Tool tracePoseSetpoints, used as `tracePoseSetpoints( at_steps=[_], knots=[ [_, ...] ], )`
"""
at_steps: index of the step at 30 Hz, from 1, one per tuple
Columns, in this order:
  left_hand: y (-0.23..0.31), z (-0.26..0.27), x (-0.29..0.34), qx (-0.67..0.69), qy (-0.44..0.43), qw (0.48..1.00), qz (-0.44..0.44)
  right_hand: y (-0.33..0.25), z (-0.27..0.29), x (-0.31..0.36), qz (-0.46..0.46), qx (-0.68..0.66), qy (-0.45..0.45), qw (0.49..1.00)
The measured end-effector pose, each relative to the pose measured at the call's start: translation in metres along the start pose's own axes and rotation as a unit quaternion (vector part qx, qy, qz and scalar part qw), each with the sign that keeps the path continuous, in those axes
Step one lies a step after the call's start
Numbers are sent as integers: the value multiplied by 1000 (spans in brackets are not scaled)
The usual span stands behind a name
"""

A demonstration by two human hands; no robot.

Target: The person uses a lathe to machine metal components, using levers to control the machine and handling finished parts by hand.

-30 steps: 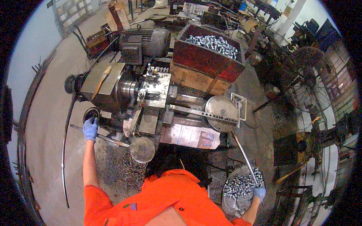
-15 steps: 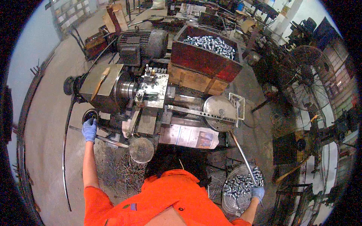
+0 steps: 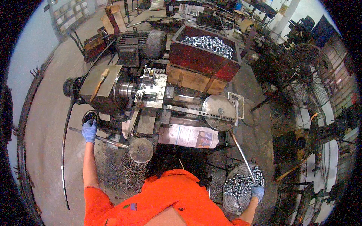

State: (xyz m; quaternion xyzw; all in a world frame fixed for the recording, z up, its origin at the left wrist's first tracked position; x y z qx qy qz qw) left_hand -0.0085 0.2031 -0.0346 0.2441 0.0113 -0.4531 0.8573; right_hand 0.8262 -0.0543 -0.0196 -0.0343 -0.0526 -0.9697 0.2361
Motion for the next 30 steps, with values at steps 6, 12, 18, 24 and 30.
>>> tracePoseSetpoints(
  at_steps=[6, 12, 18, 24, 30],
  knots=[
    [2, -3, -3, 4, -3, 1000, 0, 28, -35, -23, 1, -11, 52, 999],
    [6, -1, -2, 7, -2, 1000, -12, 46, -57, -38, -20, 24, 54, 998],
    [3, -1, -1, 25, -5, 1000, -8, 40, -52, -33, -13, 4, 20, 1000],
    [-13, -15, -6, 53, -2, 999, -2, 24, -38, -25, -7, 9, 6, 1000],
    [1, -5, 1, 6, 5, 1000, 11, -40, -16, -2, 64, -33, 13, 997]
  ],
)
Point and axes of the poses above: each hand's wrist, its own x-axis away from the middle knuckle, its own z-axis out of the back of the hand, y = z × x, the point moved 3 cm from there along -x, towards the middle knuckle
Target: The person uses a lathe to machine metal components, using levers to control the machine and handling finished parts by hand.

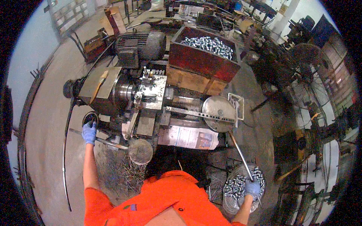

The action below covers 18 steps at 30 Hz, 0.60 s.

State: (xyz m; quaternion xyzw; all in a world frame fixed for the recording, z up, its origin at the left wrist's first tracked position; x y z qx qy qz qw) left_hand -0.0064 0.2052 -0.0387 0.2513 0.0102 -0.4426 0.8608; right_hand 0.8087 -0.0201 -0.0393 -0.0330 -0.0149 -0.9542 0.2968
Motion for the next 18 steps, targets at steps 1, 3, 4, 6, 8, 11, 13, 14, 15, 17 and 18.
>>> tracePoseSetpoints(
  at_steps=[1, 3, 4, 6, 8, 11, 13, 14, 15, 17, 18],
  knots=[
    [4, 3, 1, -17, 10, 1000, -11, -18, -7, -4, 22, 7, 27, 999],
    [14, 10, 3, -43, 5, 999, -15, -62, -10, -11, 74, 38, 65, 994],
    [21, 15, 5, -48, -9, 999, -7, -90, -1, -13, 105, 62, 80, 989],
    [20, 15, 4, -42, -15, 999, 5, -116, 8, -26, 142, 90, 84, 982],
    [7, 6, 4, -20, -5, 1000, 14, -125, 13, -49, 155, 107, 59, 980],
    [5, 2, -1, -20, -57, 997, 43, -138, 19, -102, 160, 144, 80, 973],
    [8, -1, 1, -5, -49, 998, 30, -153, 20, -149, 152, 143, 113, 971],
    [10, 1, 2, 1, -43, 999, 23, -167, 24, -169, 153, 145, 139, 968],
    [11, 0, 4, 3, -42, 999, 25, -188, 32, -184, 145, 141, 118, 972],
    [15, -2, 5, 8, -39, 999, 25, -219, 42, -208, 138, 151, 107, 973],
    [14, -5, 3, 11, -40, 999, 23, -230, 36, -221, 139, 165, 116, 970]
  ],
)
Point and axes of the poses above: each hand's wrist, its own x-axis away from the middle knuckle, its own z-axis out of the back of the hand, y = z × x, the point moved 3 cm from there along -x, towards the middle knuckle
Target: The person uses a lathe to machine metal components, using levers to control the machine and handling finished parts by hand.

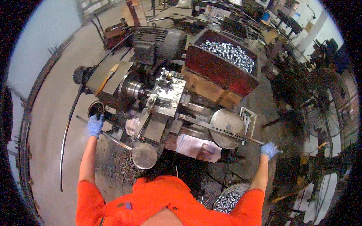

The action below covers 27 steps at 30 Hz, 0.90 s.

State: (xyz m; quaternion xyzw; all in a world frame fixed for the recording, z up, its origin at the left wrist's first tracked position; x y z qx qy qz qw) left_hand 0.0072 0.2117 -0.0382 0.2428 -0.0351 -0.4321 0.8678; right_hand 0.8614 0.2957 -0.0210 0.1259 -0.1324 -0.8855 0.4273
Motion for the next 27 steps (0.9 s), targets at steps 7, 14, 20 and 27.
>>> tracePoseSetpoints(
  at_steps=[7, 14, 20, 27],
  knots=[
    [-79, 12, 30, 491, 212, 837, 115, -43, -4, 73, 130, -135, 168, 968],
    [-120, -96, 38, -268, -178, 943, -84, -24, -52, 179, 151, -239, 34, 959],
    [-101, -128, 34, -222, -61, 943, -240, -18, -59, 202, 133, -307, 25, 942],
    [-111, -167, 61, -256, -145, 947, -125, -25, -35, 205, 137, -356, 12, 924]
  ],
)
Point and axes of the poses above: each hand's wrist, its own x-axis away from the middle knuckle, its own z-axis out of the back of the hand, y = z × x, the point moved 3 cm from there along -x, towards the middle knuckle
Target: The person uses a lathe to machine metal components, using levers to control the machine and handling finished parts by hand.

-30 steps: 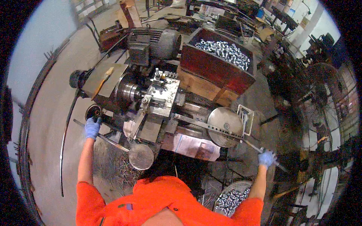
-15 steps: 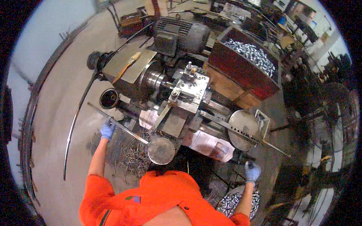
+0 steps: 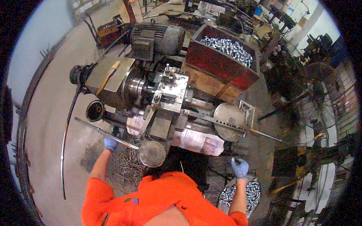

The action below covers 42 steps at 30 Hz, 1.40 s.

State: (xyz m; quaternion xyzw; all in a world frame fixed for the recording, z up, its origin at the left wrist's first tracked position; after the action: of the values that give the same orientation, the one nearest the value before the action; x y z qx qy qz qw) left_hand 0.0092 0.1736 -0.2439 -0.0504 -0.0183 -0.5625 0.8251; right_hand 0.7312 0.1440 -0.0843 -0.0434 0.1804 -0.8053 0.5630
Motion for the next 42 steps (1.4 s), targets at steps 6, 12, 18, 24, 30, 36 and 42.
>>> tracePoseSetpoints(
  at_steps=[6, 12, 18, 24, 30, 36, 42],
  knots=[
    [-31, 2, 12, 22, -57, 998, 13, -59, 48, -49, 134, -34, 106, 985],
    [-43, 34, 31, 152, -87, 983, 58, -225, 74, -83, 282, -182, 34, 941],
    [-143, 182, 65, 400, 97, 897, 162, -411, 74, -72, 480, -181, -12, 858],
    [-248, 271, 107, 137, 288, 920, 228, -503, 17, -72, 547, -18, -51, 835],
    [-188, 203, 149, 103, 160, 920, 342, -538, -16, -54, 545, 128, -139, 817],
    [-98, 242, 174, 106, 90, 921, 363, -540, -14, -52, 545, 135, -155, 813],
    [-97, 244, 153, 92, 87, 937, 326, -541, -26, -56, 564, 132, -114, 807]
  ],
)
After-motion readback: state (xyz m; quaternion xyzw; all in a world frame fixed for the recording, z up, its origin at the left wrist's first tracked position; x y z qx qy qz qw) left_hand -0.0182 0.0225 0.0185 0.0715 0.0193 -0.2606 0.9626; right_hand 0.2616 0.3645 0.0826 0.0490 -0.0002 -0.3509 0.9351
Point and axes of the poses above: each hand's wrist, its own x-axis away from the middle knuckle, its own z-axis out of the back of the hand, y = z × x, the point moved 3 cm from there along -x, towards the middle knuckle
